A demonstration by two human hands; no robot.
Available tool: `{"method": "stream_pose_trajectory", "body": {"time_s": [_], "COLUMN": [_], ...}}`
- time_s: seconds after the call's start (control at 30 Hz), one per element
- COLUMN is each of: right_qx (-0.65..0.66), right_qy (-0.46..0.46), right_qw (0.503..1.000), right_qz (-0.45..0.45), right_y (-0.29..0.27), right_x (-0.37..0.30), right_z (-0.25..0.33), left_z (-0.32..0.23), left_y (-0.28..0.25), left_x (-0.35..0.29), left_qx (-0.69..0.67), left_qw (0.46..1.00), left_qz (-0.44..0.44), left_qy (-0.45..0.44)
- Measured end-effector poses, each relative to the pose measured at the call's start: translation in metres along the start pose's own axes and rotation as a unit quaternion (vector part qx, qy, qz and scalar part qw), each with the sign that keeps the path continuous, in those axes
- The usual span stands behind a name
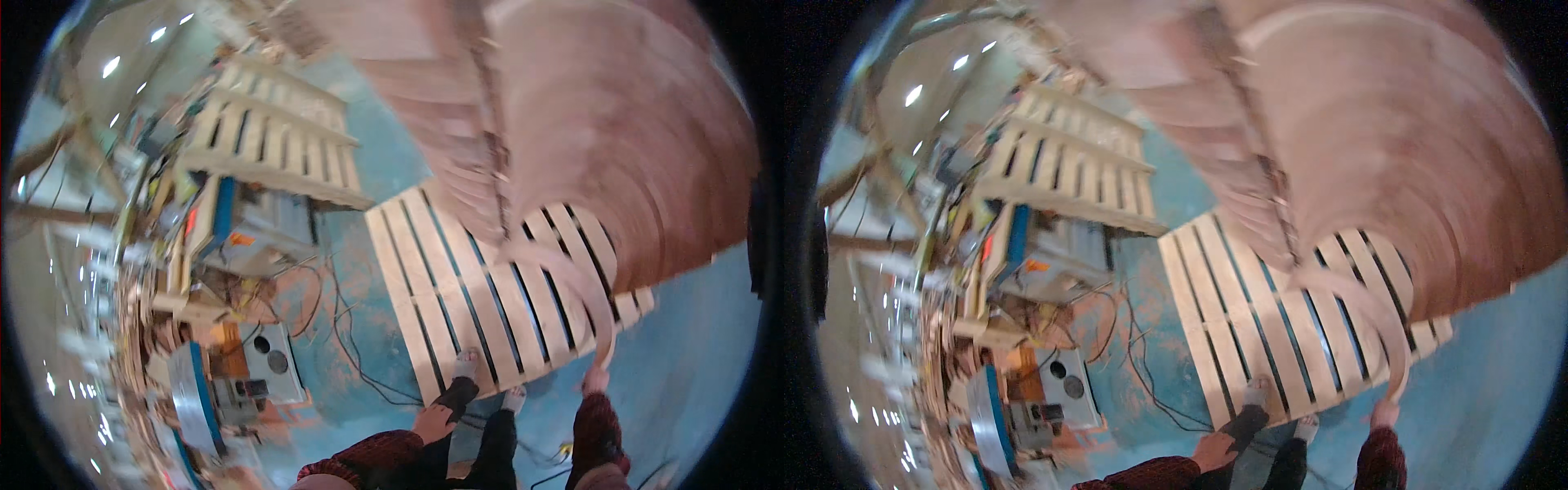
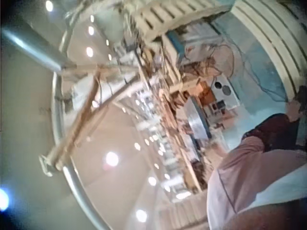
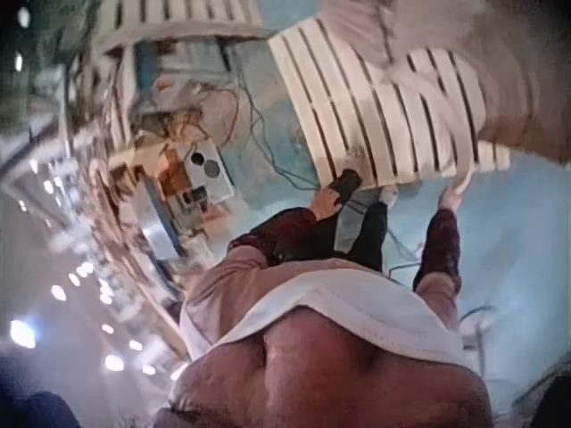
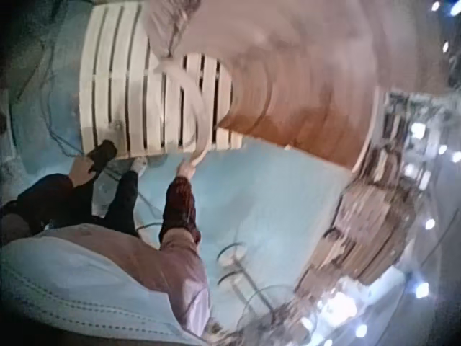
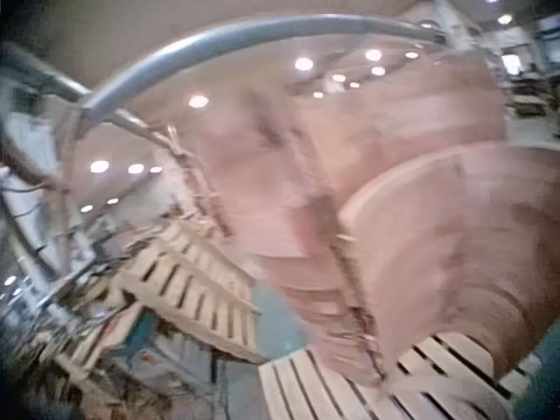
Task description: Using a vertical spindle sander to smooth the edges of curved wooden furniture components.
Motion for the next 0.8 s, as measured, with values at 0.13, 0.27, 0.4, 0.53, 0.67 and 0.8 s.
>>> {"method": "stream_pose_trajectory", "body": {"time_s": [0.13, 0.27, 0.4, 0.53, 0.67, 0.8], "right_qx": [0.115, 0.732, 0.622, 0.52, 0.5, 0.394], "right_qy": [-0.022, 0.159, 0.115, 0.005, -0.024, -0.102], "right_qw": [0.992, 0.644, 0.691, 0.719, 0.757, 0.814], "right_qz": [0.055, 0.156, 0.35, 0.462, 0.42, 0.415], "right_y": [-0.003, -0.049, -0.159, -0.184, -0.298, -0.315], "right_x": [-0.076, -0.166, -0.258, -0.269, -0.342, -0.386], "right_z": [-0.027, -0.01, 0.061, 0.115, 0.248, 0.35], "left_z": [0.016, 0.035, 0.088, 0.128, 0.154, 0.172], "left_y": [0.032, 0.029, 0.032, 0.053, 0.059, 0.079], "left_x": [-0.041, -0.144, -0.232, -0.331, -0.435, -0.535], "left_qx": [-0.154, -0.331, -0.373, -0.561, -0.577, -0.647], "left_qw": [0.976, 0.883, 0.804, 0.535, 0.401, 0.321], "left_qz": [-0.108, -0.175, -0.223, -0.463, -0.573, -0.588], "left_qy": [-0.108, -0.284, -0.406, -0.428, -0.423, -0.363]}}
Point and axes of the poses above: each hand's wrist, its own x-axis towards the middle knuckle, its own y-axis out of the palm, z = x × y, the point moved 3 cm from there along x, towards the middle knuckle, and after that the axes turned 14 degrees about x, right-handed, at the moved point
